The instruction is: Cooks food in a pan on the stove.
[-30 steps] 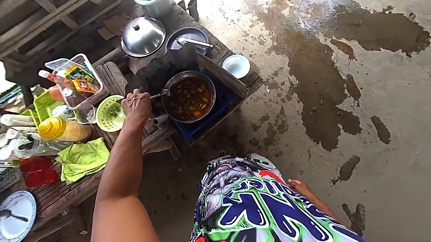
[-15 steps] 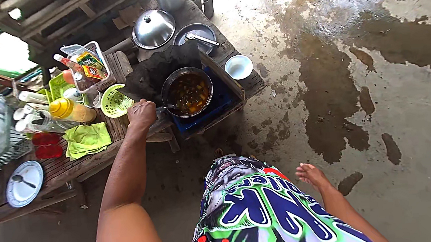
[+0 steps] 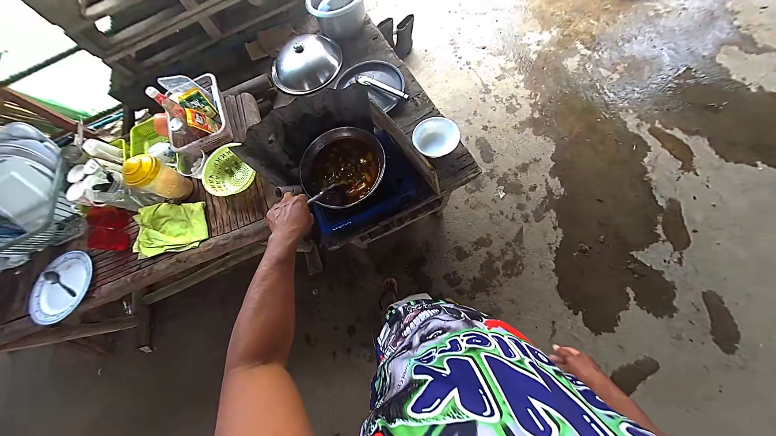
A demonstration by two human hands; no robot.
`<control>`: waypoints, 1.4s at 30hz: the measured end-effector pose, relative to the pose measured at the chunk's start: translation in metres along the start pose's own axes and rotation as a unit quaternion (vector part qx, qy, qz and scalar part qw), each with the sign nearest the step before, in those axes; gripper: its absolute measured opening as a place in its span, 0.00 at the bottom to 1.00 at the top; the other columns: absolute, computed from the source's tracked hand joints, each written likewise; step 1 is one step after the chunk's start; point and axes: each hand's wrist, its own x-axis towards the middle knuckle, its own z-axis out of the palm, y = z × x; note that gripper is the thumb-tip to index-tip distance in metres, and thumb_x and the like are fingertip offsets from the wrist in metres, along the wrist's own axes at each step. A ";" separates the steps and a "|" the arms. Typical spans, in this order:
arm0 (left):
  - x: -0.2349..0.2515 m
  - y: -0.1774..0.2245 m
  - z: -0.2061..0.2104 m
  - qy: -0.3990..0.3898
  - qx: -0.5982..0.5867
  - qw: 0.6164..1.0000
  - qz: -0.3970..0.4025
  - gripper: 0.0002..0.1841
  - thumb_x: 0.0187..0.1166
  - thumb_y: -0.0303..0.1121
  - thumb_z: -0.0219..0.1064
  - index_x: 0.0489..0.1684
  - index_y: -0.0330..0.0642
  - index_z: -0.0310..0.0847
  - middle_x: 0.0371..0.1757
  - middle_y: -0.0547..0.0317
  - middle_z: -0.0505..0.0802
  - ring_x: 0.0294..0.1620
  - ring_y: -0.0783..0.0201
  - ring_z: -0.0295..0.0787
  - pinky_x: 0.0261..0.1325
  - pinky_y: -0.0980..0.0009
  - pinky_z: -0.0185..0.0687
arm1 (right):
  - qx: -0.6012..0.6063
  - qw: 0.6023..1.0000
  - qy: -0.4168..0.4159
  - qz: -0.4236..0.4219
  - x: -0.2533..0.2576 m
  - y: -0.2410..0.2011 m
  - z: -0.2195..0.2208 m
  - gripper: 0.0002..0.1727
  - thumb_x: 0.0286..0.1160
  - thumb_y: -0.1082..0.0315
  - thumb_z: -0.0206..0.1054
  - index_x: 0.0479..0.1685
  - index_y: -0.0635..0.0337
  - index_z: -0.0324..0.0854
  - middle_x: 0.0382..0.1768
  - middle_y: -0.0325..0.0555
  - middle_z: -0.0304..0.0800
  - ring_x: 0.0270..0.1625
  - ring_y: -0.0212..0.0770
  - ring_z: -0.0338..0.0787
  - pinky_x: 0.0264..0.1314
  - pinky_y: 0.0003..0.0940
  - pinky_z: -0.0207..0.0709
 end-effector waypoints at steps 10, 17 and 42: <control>-0.009 0.037 0.030 0.004 -0.097 0.995 -0.010 0.18 0.79 0.31 0.62 0.66 0.48 0.86 0.67 0.40 0.88 0.70 0.36 0.84 0.59 0.29 0.79 | -0.014 1.000 -0.008 -0.022 0.017 -0.005 -0.041 0.26 0.96 0.56 0.51 0.80 0.65 0.68 0.70 0.65 0.82 0.57 0.56 0.90 0.57 0.51 0.83; -0.018 0.021 0.035 0.003 -0.084 0.994 -0.064 0.18 0.79 0.32 0.63 0.66 0.48 0.86 0.67 0.38 0.88 0.70 0.36 0.83 0.60 0.30 0.78 | -0.024 1.000 -0.011 0.003 0.019 0.025 -0.051 0.26 0.96 0.55 0.51 0.81 0.66 0.67 0.69 0.66 0.82 0.58 0.57 0.91 0.58 0.52 0.83; 0.014 0.001 0.079 0.031 -0.271 0.962 0.002 0.21 0.91 0.40 0.47 0.72 0.41 0.77 0.64 0.42 0.90 0.66 0.43 0.89 0.65 0.41 0.83 | -0.027 0.998 -0.028 -0.049 -0.073 -0.022 0.119 0.27 0.97 0.56 0.48 0.82 0.67 0.65 0.70 0.66 0.80 0.57 0.52 0.90 0.57 0.46 0.83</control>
